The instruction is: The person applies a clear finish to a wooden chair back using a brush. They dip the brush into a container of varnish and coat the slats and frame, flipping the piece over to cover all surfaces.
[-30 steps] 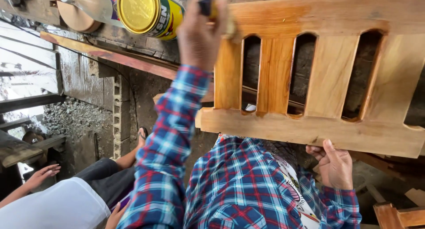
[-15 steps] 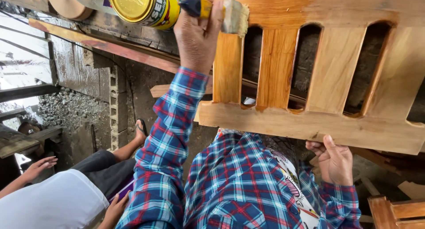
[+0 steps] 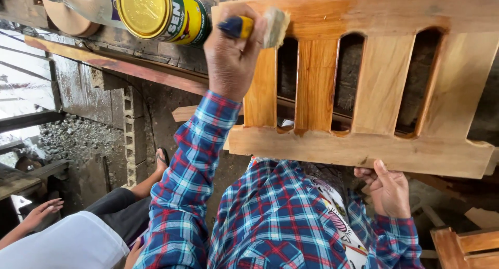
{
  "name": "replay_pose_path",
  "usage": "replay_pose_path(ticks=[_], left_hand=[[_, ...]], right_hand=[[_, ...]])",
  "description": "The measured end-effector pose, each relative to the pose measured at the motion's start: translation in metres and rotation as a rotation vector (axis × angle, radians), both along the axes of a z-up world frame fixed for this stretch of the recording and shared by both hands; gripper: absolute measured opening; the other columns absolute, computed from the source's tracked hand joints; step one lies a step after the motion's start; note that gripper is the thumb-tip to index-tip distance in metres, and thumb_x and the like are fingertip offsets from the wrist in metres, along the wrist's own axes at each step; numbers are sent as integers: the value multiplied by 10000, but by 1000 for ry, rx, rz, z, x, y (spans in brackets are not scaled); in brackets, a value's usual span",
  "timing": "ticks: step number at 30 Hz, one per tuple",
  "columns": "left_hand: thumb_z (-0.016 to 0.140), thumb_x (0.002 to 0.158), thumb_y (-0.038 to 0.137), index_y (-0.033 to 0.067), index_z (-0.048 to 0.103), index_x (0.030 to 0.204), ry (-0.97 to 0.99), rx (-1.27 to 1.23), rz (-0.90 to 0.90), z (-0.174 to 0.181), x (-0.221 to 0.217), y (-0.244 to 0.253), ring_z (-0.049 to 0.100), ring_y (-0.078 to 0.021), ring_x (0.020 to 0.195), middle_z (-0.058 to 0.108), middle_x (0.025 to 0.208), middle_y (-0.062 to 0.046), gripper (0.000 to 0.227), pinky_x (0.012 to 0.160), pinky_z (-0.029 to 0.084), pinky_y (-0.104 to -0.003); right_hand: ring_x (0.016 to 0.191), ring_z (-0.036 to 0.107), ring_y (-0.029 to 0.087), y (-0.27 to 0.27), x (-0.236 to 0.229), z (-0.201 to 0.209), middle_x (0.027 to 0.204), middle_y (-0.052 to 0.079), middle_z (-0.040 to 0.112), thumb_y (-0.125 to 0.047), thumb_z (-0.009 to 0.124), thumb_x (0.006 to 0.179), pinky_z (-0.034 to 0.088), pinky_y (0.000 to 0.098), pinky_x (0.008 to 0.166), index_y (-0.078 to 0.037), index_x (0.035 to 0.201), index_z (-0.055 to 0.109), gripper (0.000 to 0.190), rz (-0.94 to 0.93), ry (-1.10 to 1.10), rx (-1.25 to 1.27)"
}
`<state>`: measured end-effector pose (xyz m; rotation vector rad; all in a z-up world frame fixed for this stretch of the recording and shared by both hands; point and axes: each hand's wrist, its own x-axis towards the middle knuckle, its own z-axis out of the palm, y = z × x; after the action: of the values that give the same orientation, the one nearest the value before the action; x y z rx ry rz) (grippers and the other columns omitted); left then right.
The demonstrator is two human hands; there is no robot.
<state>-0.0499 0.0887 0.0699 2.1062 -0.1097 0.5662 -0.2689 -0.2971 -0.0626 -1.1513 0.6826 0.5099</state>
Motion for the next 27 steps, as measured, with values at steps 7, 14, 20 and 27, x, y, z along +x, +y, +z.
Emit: replay_pose_path(ticks=[7,14,20,27], left_hand=[[603,1055,81,75,528,1056,3,268,75,15,-4,42,592,-247,834,568,959,-90,76,780,509,-347],[686,1012,173,152,535,1137,66,535,242,-19,27,35,710,-187,711,662,990,-63,198,577,644,-296],[756,902,187,277,457,1274,208,419,116,-49,43,-65,651,-249,674,593,1152,5,486,536,540,-365],[565,1051,325,234,464,1267,165,71,-67,-48,60,-103,768,-261,844,663,1161,-60,255,687,635,-416]], right_hand=[[852,724,315,1,0,-1,924,232,727,-212,585,1090,617,405,845,25,950,708,302,-10,38,4],[874,726,333,2,3,7,930,239,727,-216,604,1077,621,428,860,20,920,703,300,-16,56,12],[839,719,313,6,0,3,909,227,721,-203,621,1067,625,403,845,44,963,701,280,-77,40,10],[840,735,305,0,-3,-5,877,186,727,-189,623,1075,636,408,843,-19,919,708,245,-84,34,34]])
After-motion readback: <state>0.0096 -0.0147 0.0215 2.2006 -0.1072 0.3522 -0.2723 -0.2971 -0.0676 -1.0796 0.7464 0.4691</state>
